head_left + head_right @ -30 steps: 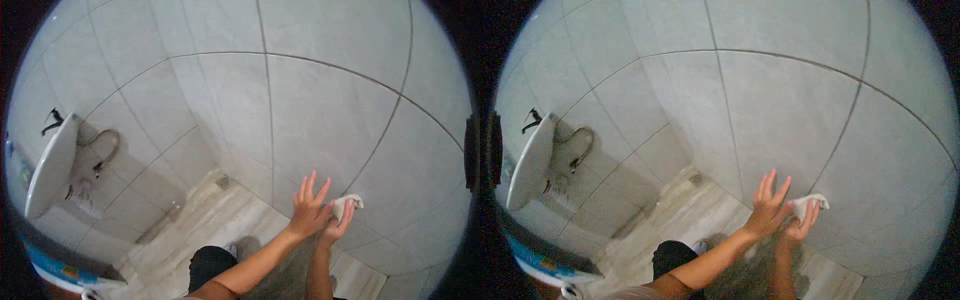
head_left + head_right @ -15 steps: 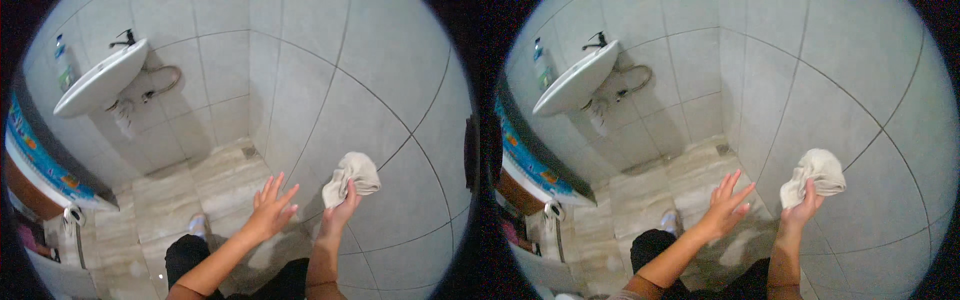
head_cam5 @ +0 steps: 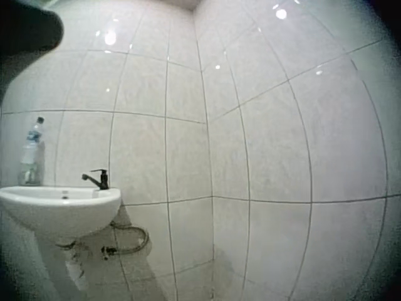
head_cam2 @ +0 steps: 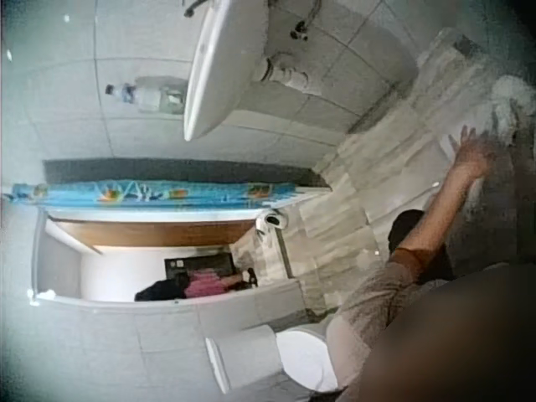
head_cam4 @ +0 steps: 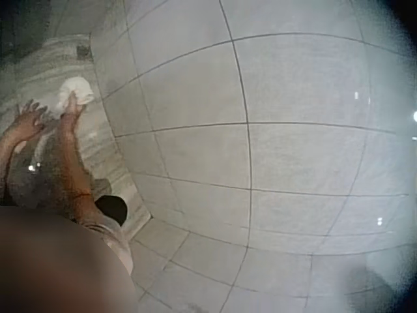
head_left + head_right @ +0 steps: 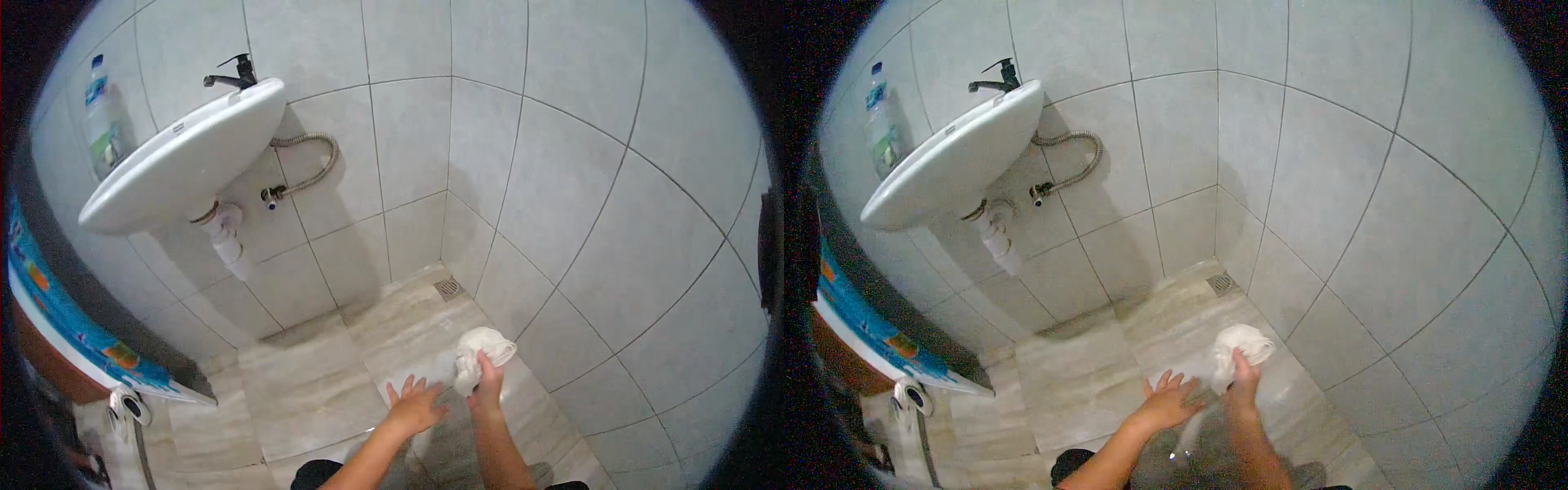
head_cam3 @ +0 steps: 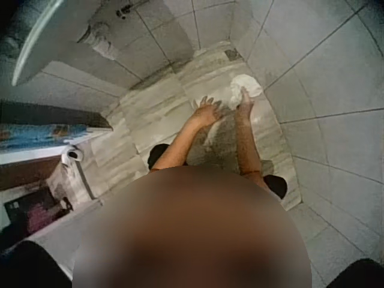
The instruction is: The person wipes the tiled bathroom walls with a cloth, repeatedly rinsing and wringing the cloth at the sink. They clean multiple wall sections and the sink basin, using a water bottle to pour water into the sink for rinsing.
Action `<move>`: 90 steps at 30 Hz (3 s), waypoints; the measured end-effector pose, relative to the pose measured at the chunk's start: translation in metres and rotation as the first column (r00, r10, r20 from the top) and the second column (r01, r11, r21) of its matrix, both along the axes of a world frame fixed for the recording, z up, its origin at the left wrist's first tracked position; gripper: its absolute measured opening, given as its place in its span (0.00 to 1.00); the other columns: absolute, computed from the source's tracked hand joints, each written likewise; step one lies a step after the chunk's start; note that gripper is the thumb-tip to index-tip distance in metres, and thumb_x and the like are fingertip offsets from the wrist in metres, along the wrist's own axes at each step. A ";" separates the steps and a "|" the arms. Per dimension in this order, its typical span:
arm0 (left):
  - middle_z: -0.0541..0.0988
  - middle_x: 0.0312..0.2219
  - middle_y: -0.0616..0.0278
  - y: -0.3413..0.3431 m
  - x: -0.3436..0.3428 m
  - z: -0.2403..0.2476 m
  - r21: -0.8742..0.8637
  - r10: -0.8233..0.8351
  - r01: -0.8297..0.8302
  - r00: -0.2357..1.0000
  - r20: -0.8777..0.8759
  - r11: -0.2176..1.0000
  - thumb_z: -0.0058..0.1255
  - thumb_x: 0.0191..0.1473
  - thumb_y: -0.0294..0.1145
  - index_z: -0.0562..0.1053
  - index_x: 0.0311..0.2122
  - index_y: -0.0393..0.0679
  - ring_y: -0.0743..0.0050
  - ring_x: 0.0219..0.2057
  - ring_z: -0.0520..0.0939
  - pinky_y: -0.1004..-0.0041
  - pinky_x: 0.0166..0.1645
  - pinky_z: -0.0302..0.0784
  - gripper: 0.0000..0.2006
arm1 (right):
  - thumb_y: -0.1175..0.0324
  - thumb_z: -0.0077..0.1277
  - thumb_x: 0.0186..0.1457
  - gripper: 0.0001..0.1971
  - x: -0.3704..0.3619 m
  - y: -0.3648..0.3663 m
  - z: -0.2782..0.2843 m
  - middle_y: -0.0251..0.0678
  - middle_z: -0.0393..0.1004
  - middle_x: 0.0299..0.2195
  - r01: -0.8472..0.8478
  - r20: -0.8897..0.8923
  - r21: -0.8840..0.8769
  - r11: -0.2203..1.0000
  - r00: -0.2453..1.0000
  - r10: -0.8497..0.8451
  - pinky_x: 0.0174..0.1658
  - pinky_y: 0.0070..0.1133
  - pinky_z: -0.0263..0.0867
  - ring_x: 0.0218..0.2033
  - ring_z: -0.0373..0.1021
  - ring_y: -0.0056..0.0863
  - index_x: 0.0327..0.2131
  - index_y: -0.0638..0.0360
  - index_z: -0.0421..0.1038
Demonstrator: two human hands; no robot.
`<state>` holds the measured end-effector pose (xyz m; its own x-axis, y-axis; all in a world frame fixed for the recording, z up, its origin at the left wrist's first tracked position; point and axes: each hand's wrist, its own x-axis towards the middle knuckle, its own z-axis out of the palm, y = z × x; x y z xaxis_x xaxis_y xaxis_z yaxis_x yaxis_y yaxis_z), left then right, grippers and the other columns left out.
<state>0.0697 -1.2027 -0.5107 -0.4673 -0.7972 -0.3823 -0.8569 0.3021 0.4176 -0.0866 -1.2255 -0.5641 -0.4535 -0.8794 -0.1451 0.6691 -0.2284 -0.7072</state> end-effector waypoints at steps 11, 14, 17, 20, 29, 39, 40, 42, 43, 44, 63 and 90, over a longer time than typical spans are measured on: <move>0.38 0.61 0.52 0.044 0.012 0.069 0.240 0.323 -0.279 0.932 -0.166 0.930 0.51 0.46 0.46 0.47 0.61 0.52 0.48 0.61 0.45 0.36 0.55 0.38 0.39 | 0.74 0.47 0.47 0.14 0.033 0.042 0.182 0.35 0.67 0.30 0.055 -0.040 0.561 0.826 0.998 -0.040 0.34 0.28 0.65 0.31 0.68 0.31 0.40 0.60 0.63; 0.39 0.61 0.52 0.068 0.018 0.149 0.288 0.358 -0.280 0.893 -0.272 0.916 0.50 0.46 0.44 0.48 0.61 0.53 0.47 0.61 0.45 0.39 0.55 0.42 0.38 | 0.74 0.43 0.48 0.14 0.022 0.083 0.206 0.37 0.67 0.32 0.050 -0.038 0.662 0.748 0.999 -0.033 0.36 0.30 0.65 0.32 0.67 0.34 0.42 0.61 0.62; 0.42 0.61 0.51 0.063 0.030 0.226 0.292 0.366 -0.250 0.806 -0.466 0.923 0.49 0.47 0.41 0.49 0.61 0.52 0.46 0.60 0.48 0.42 0.55 0.45 0.36 | 0.72 0.45 0.45 0.14 0.047 0.093 0.283 0.36 0.69 0.31 0.099 -0.070 0.634 0.767 0.995 -0.070 0.31 0.30 0.64 0.30 0.68 0.33 0.38 0.64 0.65; 0.47 0.59 0.49 0.037 0.059 0.305 0.105 0.250 -0.235 0.761 -0.599 0.966 0.47 0.47 0.38 0.52 0.60 0.52 0.43 0.59 0.51 0.46 0.56 0.47 0.34 | 0.69 0.45 0.47 0.15 0.074 0.078 0.345 0.37 0.68 0.32 -0.005 0.034 0.597 0.803 0.999 -0.019 0.34 0.30 0.64 0.33 0.68 0.33 0.40 0.64 0.64; 0.51 0.58 0.46 -0.052 0.149 0.452 -0.269 0.269 -0.467 0.797 -0.542 0.842 0.49 0.47 0.34 0.58 0.56 0.46 0.44 0.57 0.55 0.53 0.57 0.50 0.29 | 0.73 0.43 0.51 0.16 0.171 -0.032 0.474 0.37 0.67 0.38 -0.024 0.045 0.362 0.932 0.999 0.008 0.39 0.25 0.65 0.38 0.67 0.30 0.46 0.60 0.61; 0.44 0.59 0.43 -0.166 0.174 0.557 -0.402 0.232 -0.557 0.750 -0.620 0.727 0.48 0.48 0.36 0.58 0.57 0.48 0.38 0.59 0.45 0.49 0.57 0.43 0.29 | 0.72 0.41 0.53 0.18 0.209 -0.175 0.611 0.37 0.66 0.42 -0.031 0.070 -0.033 0.999 0.997 0.033 0.43 0.25 0.64 0.42 0.66 0.29 0.49 0.62 0.59; 0.43 0.60 0.42 -0.184 0.180 0.570 -0.448 0.192 -0.546 0.759 -0.622 0.708 0.48 0.48 0.37 0.57 0.58 0.48 0.38 0.60 0.44 0.47 0.57 0.42 0.30 | 0.71 0.42 0.54 0.18 0.209 -0.200 0.624 0.37 0.66 0.43 -0.011 0.089 -0.059 0.998 0.996 0.017 0.45 0.24 0.62 0.44 0.65 0.29 0.49 0.63 0.59; 0.41 0.60 0.42 -0.212 0.192 0.595 -0.520 0.176 -0.566 0.766 -0.618 0.640 0.48 0.48 0.38 0.56 0.58 0.49 0.37 0.60 0.43 0.47 0.58 0.40 0.31 | 0.69 0.44 0.54 0.20 0.214 -0.250 0.651 0.36 0.65 0.45 0.029 0.141 -0.106 0.994 0.990 -0.014 0.49 0.22 0.58 0.47 0.63 0.29 0.50 0.63 0.59; 0.39 0.60 0.42 -0.225 0.199 0.608 -0.544 0.205 -0.560 0.790 -0.577 0.624 0.48 0.48 0.38 0.54 0.59 0.50 0.37 0.60 0.42 0.47 0.58 0.38 0.32 | 0.68 0.44 0.55 0.20 0.220 -0.276 0.663 0.37 0.65 0.46 0.021 0.084 -0.180 0.983 0.996 -0.006 0.50 0.22 0.57 0.47 0.62 0.29 0.51 0.64 0.58; 0.39 0.60 0.42 -0.238 0.210 0.621 -0.594 0.222 -0.555 0.812 -0.540 0.583 0.49 0.48 0.38 0.54 0.59 0.50 0.36 0.60 0.42 0.48 0.59 0.38 0.32 | 0.67 0.43 0.55 0.21 0.230 -0.301 0.675 0.37 0.65 0.47 0.001 0.028 -0.244 0.970 1.000 0.006 0.50 0.22 0.57 0.48 0.62 0.29 0.51 0.64 0.58; 0.48 0.60 0.54 -0.314 0.343 0.733 -0.735 0.281 -0.577 0.816 -0.505 0.357 0.38 0.54 0.46 0.55 0.58 0.47 0.50 0.61 0.45 0.48 0.59 0.30 0.28 | 0.64 0.45 0.50 0.27 0.325 -0.451 0.861 0.36 0.47 0.60 0.198 -0.615 -0.766 0.612 0.050 -0.787 0.57 0.44 0.34 0.61 0.40 0.44 0.56 0.41 0.57; 0.55 0.56 0.54 -0.177 0.717 0.798 -0.569 0.009 -0.765 0.599 -0.800 0.302 0.48 0.46 0.36 0.66 0.51 0.45 0.57 0.58 0.52 0.59 0.60 0.46 0.24 | 0.65 0.49 0.42 0.27 0.656 -0.326 0.966 0.27 0.53 0.59 -0.452 -0.197 -0.834 0.317 -0.294 -0.935 0.60 0.35 0.37 0.59 0.49 0.28 0.51 0.31 0.63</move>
